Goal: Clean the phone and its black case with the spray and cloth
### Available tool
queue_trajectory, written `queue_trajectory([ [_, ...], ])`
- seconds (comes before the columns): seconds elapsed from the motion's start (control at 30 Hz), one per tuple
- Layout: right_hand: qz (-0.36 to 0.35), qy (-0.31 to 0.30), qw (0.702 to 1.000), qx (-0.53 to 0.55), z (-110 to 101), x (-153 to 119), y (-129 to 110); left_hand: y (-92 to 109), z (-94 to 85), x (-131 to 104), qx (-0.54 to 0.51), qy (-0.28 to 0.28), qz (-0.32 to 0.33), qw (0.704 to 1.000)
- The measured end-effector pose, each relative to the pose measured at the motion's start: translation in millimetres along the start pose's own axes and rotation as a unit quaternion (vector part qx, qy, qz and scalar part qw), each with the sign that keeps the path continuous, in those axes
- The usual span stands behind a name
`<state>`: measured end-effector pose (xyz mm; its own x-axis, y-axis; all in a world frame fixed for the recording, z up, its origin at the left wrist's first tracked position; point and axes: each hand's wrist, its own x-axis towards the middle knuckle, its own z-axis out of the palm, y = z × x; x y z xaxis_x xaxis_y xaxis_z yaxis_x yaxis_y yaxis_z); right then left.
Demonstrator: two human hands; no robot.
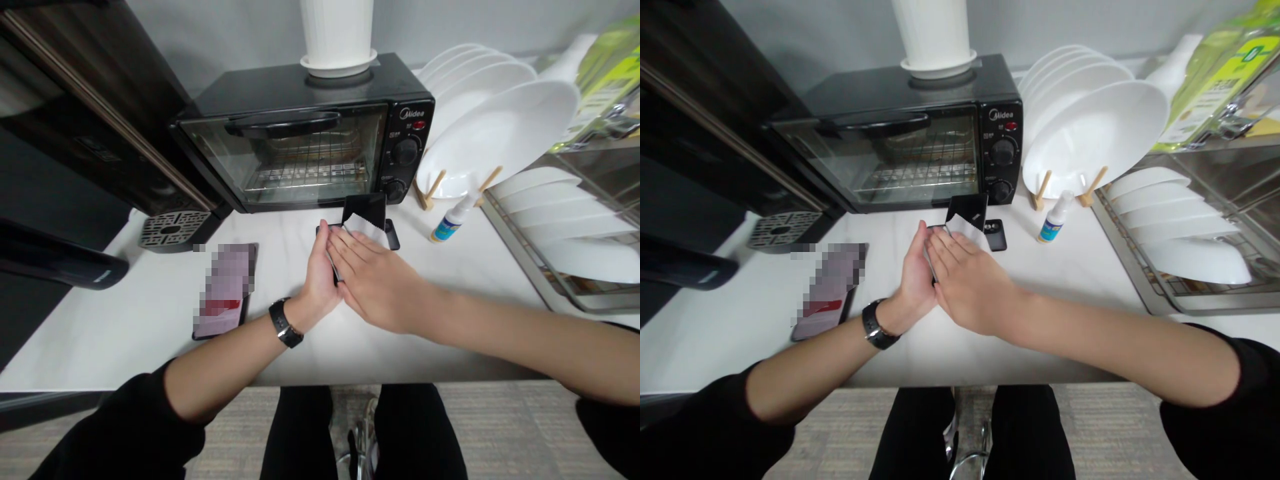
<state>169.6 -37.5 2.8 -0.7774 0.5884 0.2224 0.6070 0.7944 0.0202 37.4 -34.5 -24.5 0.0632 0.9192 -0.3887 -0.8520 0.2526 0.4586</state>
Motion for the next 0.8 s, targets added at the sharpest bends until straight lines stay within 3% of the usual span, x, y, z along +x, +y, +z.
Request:
queue_trajectory([
  [0.07, -0.008, -0.006, 1.0, 0.0, -1, 1, 1, 0, -0.3, 0, -0.005, -0.006, -0.002, 1.0],
  [0.2, 0.049, 0.022, 0.999, 0.002, -4, 6, 18, -2, -0.7, 1, 0.03, -0.109, -0.032, 0.993],
  [0.27, 0.047, 0.024, 0.999, 0.007, -2, 5, 13, -1, -0.8, 0, 0.032, -0.082, -0.015, 0.996],
  [0.4, -0.003, 0.002, 1.0, 0.012, 3, 0, -5, 1, 0.3, -1, -0.002, 0.03, 0.015, 0.999],
  [0.43, -0.004, 0.002, 1.0, 0.011, 2, 1, -3, 1, 0.6, -1, -0.006, 0.021, 0.008, 1.0],
  [0.57, 0.049, 0.035, 0.998, 0.009, -3, 7, 21, -1, -0.7, 1, 0.021, -0.118, -0.038, 0.992],
  [0.6, 0.06, 0.043, 0.997, 0.009, -3, 8, 21, -2, -1.8, 2, 0.028, -0.13, -0.037, 0.99],
  [0.8, -0.002, 0.021, 0.999, 0.026, 6, 2, -8, -2, -5.4, 3, 0.019, -0.032, 0.041, 0.998],
])
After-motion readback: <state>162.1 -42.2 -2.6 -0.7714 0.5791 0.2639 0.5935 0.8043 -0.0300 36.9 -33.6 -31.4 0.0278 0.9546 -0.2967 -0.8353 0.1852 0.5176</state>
